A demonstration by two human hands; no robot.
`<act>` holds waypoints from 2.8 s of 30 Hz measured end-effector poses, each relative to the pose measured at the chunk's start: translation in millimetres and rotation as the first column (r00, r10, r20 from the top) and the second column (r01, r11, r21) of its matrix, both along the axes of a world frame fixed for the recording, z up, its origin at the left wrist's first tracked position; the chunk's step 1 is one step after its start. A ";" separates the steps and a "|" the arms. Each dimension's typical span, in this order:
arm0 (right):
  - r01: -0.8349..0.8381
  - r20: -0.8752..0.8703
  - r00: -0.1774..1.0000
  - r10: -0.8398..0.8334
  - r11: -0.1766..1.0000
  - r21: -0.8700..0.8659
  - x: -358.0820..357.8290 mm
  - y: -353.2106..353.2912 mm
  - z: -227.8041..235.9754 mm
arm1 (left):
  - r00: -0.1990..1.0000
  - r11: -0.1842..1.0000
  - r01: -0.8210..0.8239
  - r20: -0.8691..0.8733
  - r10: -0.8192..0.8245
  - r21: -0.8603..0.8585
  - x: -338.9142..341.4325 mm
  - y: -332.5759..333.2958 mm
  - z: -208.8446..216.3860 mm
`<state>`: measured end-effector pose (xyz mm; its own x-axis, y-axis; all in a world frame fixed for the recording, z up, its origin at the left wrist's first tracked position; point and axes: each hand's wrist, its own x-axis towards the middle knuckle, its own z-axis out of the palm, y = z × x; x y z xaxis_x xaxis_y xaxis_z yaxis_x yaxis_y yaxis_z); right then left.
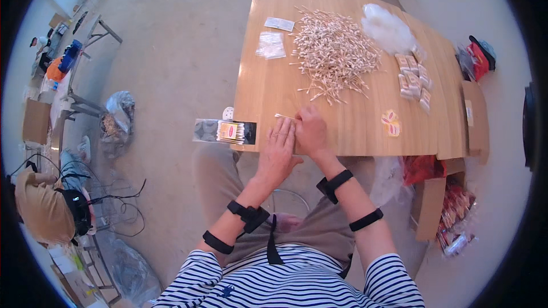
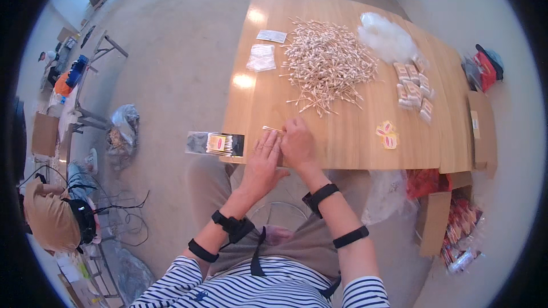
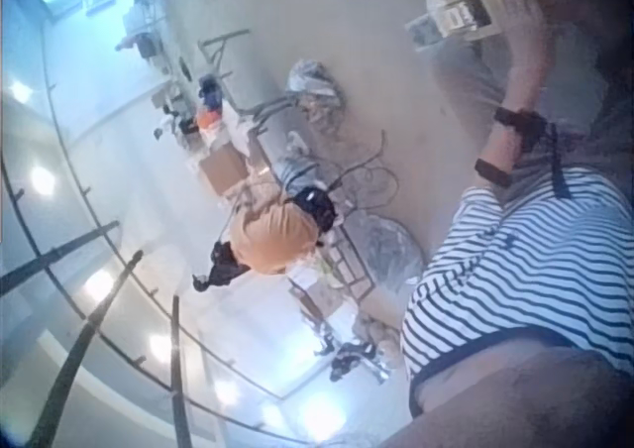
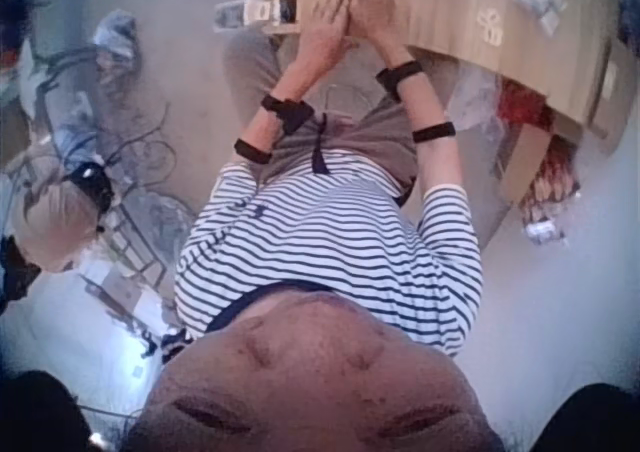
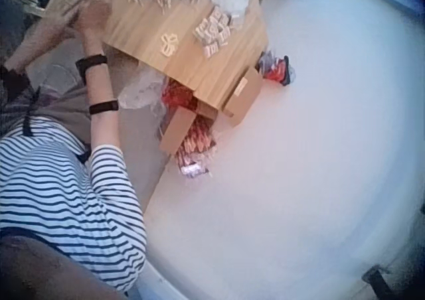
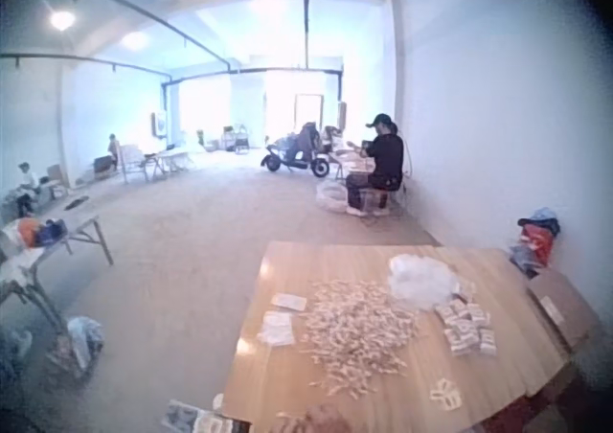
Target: Sorting cotton swabs and placing them into clear plastic packages with labels.
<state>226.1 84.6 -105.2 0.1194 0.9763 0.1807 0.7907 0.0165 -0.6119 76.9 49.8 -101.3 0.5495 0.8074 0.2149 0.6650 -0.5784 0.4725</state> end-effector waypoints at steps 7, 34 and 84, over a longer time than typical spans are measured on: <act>-0.058 -0.053 0.997 0.062 0.996 0.074 15.0 -4.4 -9.6 | 1.000 1.000 -0.010 -0.024 0.010 -0.017 5.5 7.1 -8.8; 0.107 0.154 0.980 -0.128 0.985 0.137 80.2 41.6 12.7 | 0.996 0.999 -0.028 -0.086 0.025 -0.026 7.8 6.2 -4.7; 0.140 0.235 0.961 -0.146 0.989 0.043 64.1 43.6 -2.0 | 0.991 1.000 -0.009 -0.133 0.009 0.000 -0.2 6.0 -1.4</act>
<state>290.1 128.2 -107.2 0.2077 0.9468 0.2458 0.9085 -0.0936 -0.4073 76.7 55.9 -102.7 0.5656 0.8128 0.1397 0.7274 -0.5715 0.3799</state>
